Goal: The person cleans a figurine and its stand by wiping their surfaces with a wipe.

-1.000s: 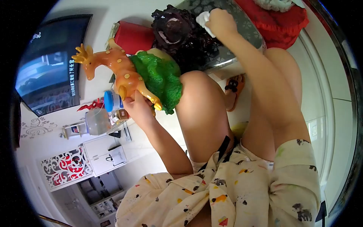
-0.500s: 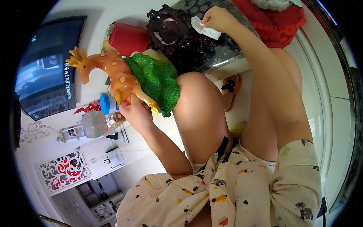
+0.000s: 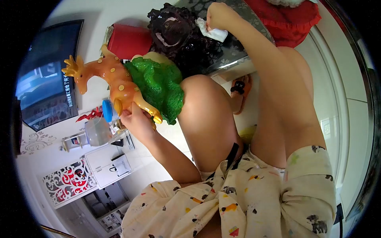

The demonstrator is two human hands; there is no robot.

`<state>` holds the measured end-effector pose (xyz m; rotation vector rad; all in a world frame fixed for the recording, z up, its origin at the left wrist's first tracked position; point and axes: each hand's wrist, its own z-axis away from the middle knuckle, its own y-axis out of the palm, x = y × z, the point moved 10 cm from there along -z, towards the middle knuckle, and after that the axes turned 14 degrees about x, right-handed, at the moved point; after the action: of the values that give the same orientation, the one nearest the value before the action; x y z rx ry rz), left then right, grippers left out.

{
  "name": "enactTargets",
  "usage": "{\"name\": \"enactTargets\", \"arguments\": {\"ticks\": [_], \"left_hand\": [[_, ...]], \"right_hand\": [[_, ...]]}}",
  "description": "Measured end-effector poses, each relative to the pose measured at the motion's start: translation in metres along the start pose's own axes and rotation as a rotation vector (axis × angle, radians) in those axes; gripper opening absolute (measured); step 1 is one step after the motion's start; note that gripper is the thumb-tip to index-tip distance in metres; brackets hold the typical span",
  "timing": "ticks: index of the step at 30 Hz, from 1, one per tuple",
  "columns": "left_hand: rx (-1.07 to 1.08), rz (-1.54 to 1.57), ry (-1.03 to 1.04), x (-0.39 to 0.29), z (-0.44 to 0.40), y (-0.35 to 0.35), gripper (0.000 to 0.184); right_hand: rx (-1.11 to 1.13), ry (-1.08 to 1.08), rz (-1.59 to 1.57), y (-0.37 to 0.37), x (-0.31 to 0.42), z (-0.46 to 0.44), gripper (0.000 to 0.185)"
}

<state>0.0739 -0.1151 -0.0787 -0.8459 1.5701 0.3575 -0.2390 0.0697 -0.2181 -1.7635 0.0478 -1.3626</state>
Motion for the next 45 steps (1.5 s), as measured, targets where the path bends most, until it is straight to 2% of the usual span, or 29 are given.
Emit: {"name": "enactTargets", "arguments": {"ticks": [3,8,9,12,13,17,20,23,26,27,28,31,34,37,40,45], "left_hand": [[0.004,0.017,0.016,0.001,-0.001,0.0,0.039],[0.049,0.008,0.003,0.002,-0.001,0.001,0.039],[0.038,0.003,0.005,0.001,-0.001,0.0,0.04],[0.017,-0.009,0.003,0.0,0.0,0.0,0.04],[0.016,-0.013,-0.001,0.0,0.0,0.0,0.04],[0.025,-0.023,0.015,0.0,-0.001,0.0,0.039],[0.002,0.011,0.087,-0.003,-0.001,0.001,0.006],[-0.011,0.008,0.081,-0.001,-0.002,0.0,0.007],[0.052,-0.006,0.003,0.005,-0.001,-0.001,0.044],[0.058,-0.014,0.001,0.005,-0.001,-0.001,0.047],[0.051,-0.007,0.004,0.005,-0.002,-0.001,0.047],[0.051,0.002,0.01,0.003,-0.002,0.003,0.048],[0.076,-0.014,0.012,0.005,-0.004,0.001,0.048],[0.078,-0.011,0.022,0.005,-0.004,0.001,0.047],[0.052,-0.005,0.017,0.001,-0.002,0.003,0.046],[0.078,-0.043,0.002,0.003,-0.003,0.001,0.044]], "right_hand": [[0.148,0.156,0.019,0.009,-0.014,-0.002,0.018],[0.27,0.071,-0.209,0.021,-0.02,-0.01,0.017],[0.272,0.07,-0.265,0.02,-0.019,-0.009,0.017],[0.24,0.174,-0.099,0.018,-0.015,-0.007,0.021],[0.141,0.147,0.016,0.01,-0.004,-0.002,0.026],[0.041,0.185,0.026,0.001,-0.005,0.011,0.029],[0.019,0.181,0.019,0.004,-0.015,0.011,0.027],[-0.005,0.204,-0.029,0.0,-0.018,0.007,0.024],[-0.034,0.149,-0.049,-0.006,-0.017,0.011,0.02],[-0.075,0.105,-0.052,-0.009,-0.015,0.014,0.019],[-0.118,0.062,-0.054,-0.012,-0.013,0.017,0.018],[-0.047,0.187,-0.01,-0.012,-0.018,0.018,0.017],[-0.215,-0.023,-0.062,-0.012,-0.022,0.014,0.018],[-0.15,-0.037,-0.128,-0.009,-0.018,0.015,0.019],[0.075,0.053,-0.232,0.009,-0.02,0.013,0.022],[0.141,0.115,-0.117,0.023,-0.024,0.004,0.029]]}}
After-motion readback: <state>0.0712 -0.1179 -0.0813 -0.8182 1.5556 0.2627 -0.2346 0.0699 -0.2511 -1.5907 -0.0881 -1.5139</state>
